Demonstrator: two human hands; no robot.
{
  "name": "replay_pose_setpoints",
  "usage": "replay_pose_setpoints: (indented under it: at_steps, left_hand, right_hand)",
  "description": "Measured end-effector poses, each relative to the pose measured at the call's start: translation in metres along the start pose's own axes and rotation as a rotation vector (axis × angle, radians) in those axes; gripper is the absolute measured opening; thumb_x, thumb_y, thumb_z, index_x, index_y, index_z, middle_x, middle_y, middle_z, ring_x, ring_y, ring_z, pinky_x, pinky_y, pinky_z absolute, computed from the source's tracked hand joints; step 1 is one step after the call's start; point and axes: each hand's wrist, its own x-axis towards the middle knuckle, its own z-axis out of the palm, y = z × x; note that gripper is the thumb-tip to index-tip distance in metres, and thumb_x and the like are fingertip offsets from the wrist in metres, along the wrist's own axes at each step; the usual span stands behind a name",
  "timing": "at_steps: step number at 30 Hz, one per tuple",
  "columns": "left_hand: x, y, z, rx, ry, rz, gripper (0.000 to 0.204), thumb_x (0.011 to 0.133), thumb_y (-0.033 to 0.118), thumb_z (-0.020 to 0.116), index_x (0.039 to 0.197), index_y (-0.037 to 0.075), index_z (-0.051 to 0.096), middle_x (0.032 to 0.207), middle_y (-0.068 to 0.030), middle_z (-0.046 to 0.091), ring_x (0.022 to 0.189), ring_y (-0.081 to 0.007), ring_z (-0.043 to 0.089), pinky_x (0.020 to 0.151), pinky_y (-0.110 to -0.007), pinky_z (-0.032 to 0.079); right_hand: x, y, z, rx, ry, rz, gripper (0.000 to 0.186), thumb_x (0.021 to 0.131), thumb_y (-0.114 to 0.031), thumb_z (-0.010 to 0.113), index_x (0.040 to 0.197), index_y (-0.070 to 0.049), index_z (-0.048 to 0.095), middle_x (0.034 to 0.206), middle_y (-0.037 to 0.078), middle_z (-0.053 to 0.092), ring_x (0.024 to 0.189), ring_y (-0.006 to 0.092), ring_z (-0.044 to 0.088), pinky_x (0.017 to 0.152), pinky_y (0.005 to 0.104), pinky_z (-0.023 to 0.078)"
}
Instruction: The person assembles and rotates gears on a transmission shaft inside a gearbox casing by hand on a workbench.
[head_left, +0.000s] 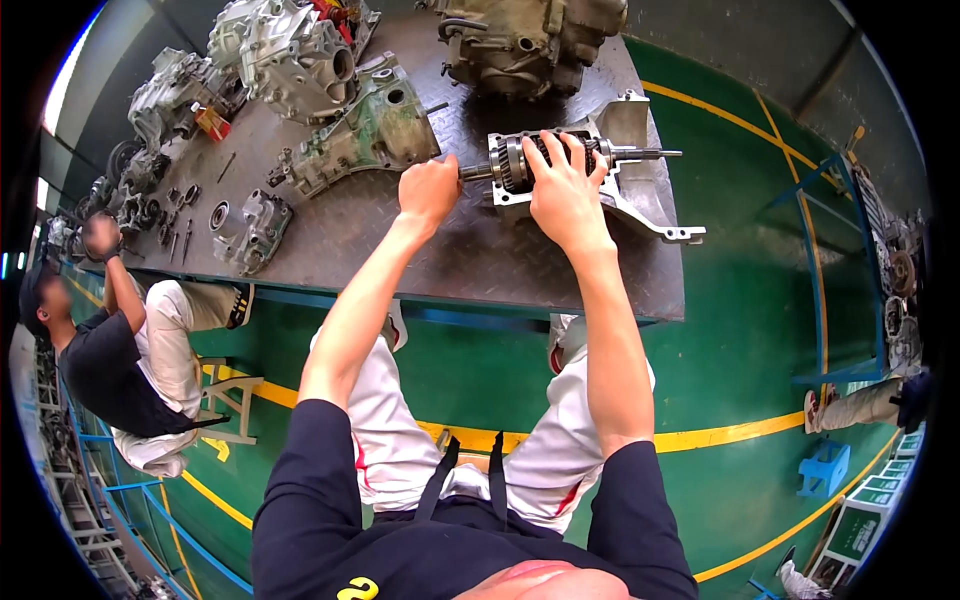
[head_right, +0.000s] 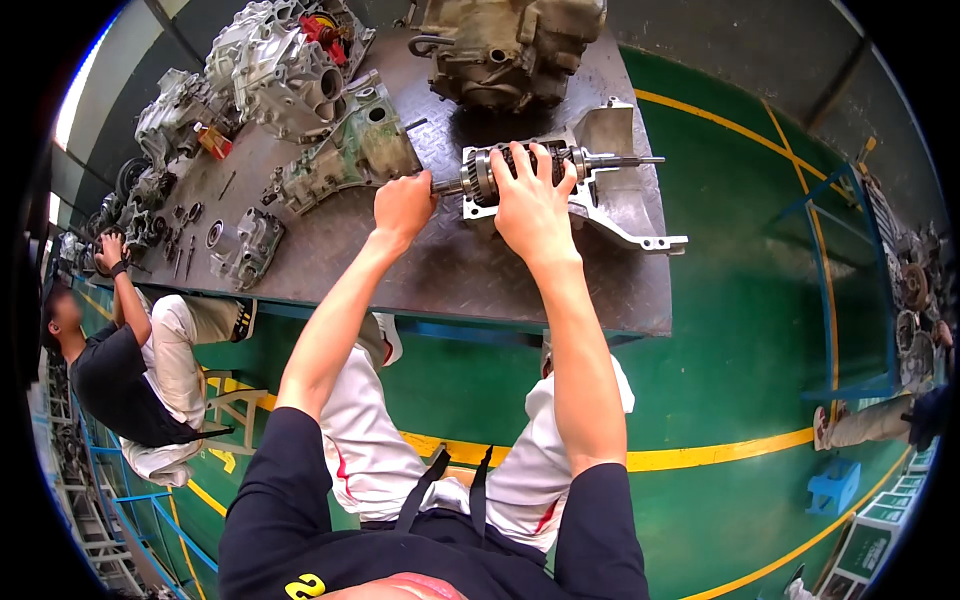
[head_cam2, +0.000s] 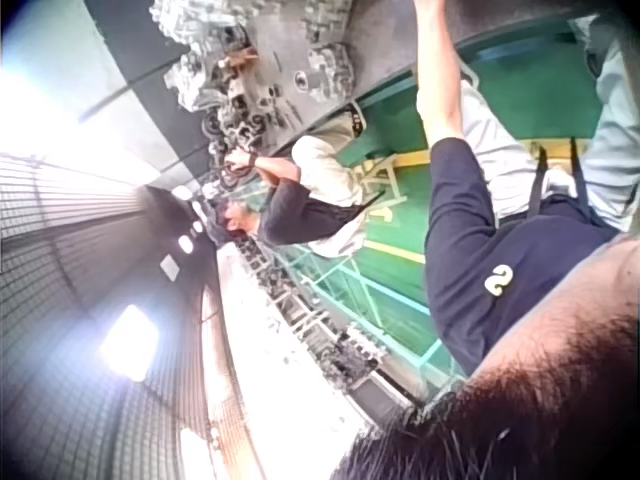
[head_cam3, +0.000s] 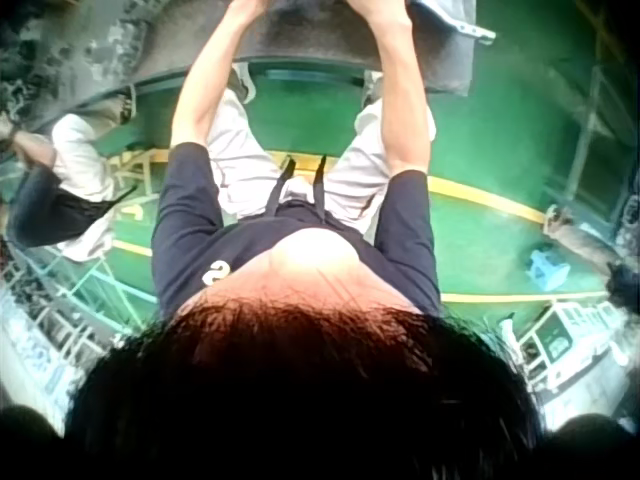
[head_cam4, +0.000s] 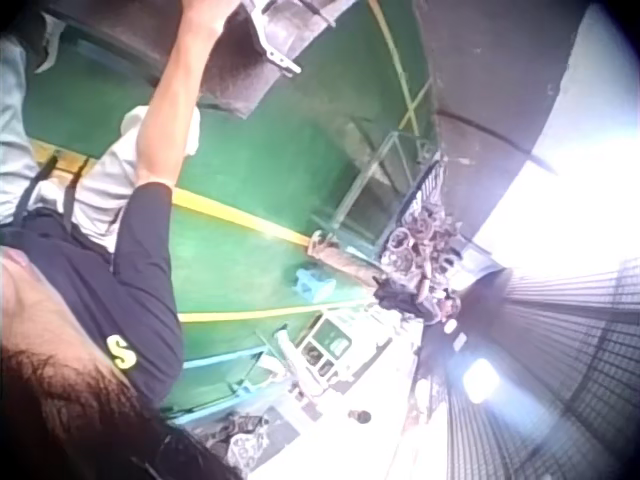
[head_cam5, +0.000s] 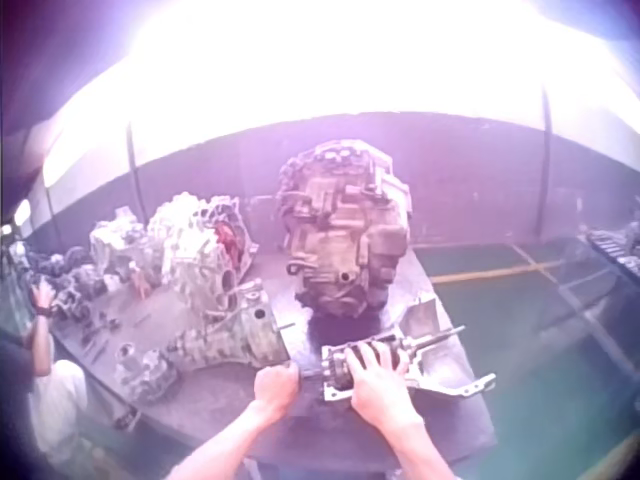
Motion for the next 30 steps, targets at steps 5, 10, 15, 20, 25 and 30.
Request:
replay_pose_setpoints:
  at_steps: [5,10,15,20,25,30]
  left_hand:
    - [0.031,-0.022,-0.008,-0.088,-0.461,-0.014,0.019,0.078,0.021,0.072,0.079,0.003,0.074,0.08,-0.0205,0.073,0.077,-0.0347,0.074,0.064,-0.046,0.058]
    - [0.079,-0.035,-0.024,-0.249,-1.238,-0.062,0.033,0.08,0.031,0.076,0.08,-0.002,0.068,0.074,-0.0164,0.068,0.065,-0.0257,0.067,0.061,-0.042,0.054]
    - [0.012,-0.012,-0.025,-0.177,-0.325,0.057,0.033,0.079,0.021,0.074,0.104,0.003,0.064,0.092,-0.0192,0.071,0.093,-0.0381,0.069,0.085,-0.049,0.055]
    - [-0.012,-0.014,0.004,-0.041,0.099,0.1,0.029,0.079,0.02,0.075,0.099,0.006,0.06,0.082,-0.0135,0.068,0.081,-0.035,0.069,0.073,-0.047,0.055]
    - [0.017,-0.015,-0.005,-0.051,-0.331,-0.051,0.026,0.082,0.03,0.074,0.08,0.003,0.072,0.082,-0.0201,0.073,0.081,-0.0368,0.074,0.072,-0.048,0.058]
    - [0.074,-0.043,-0.018,-0.525,-1.298,-0.211,0.033,0.082,0.027,0.074,0.066,0.004,0.057,0.061,-0.0017,0.05,0.05,-0.0152,0.044,0.049,-0.033,0.04]
  right_hand:
    - [0.002,-0.004,-0.002,-0.012,-0.012,0.006,0.057,0.085,-0.007,0.061,0.142,-0.014,0.057,0.148,0.011,0.052,0.141,0.0311,0.04,0.113,0.0621,0.024]
    - [0.003,-0.007,-0.004,-0.017,-0.033,-0.002,0.057,0.086,-0.007,0.06,0.143,-0.012,0.055,0.15,0.012,0.05,0.141,0.0327,0.039,0.113,0.0634,0.023]
    - [-0.002,-0.003,-0.001,-0.028,-0.056,0.005,0.057,0.087,-0.007,0.06,0.143,-0.011,0.054,0.151,0.012,0.049,0.141,0.0329,0.039,0.112,0.0634,0.023]
    - [0.001,-0.006,-0.002,-0.04,-0.036,-0.034,0.056,0.087,-0.007,0.06,0.143,-0.012,0.054,0.149,0.012,0.05,0.14,0.0325,0.04,0.112,0.0633,0.024]
    - [-0.002,-0.001,-0.003,-0.048,-0.052,-0.007,0.058,0.087,-0.007,0.06,0.144,-0.014,0.054,0.15,0.012,0.05,0.141,0.0321,0.038,0.113,0.0637,0.023]
    - [0.0,-0.003,-0.003,-0.067,-0.063,-0.016,0.062,0.086,-0.006,0.061,0.146,-0.014,0.052,0.152,0.012,0.048,0.143,0.0328,0.037,0.114,0.0636,0.022]
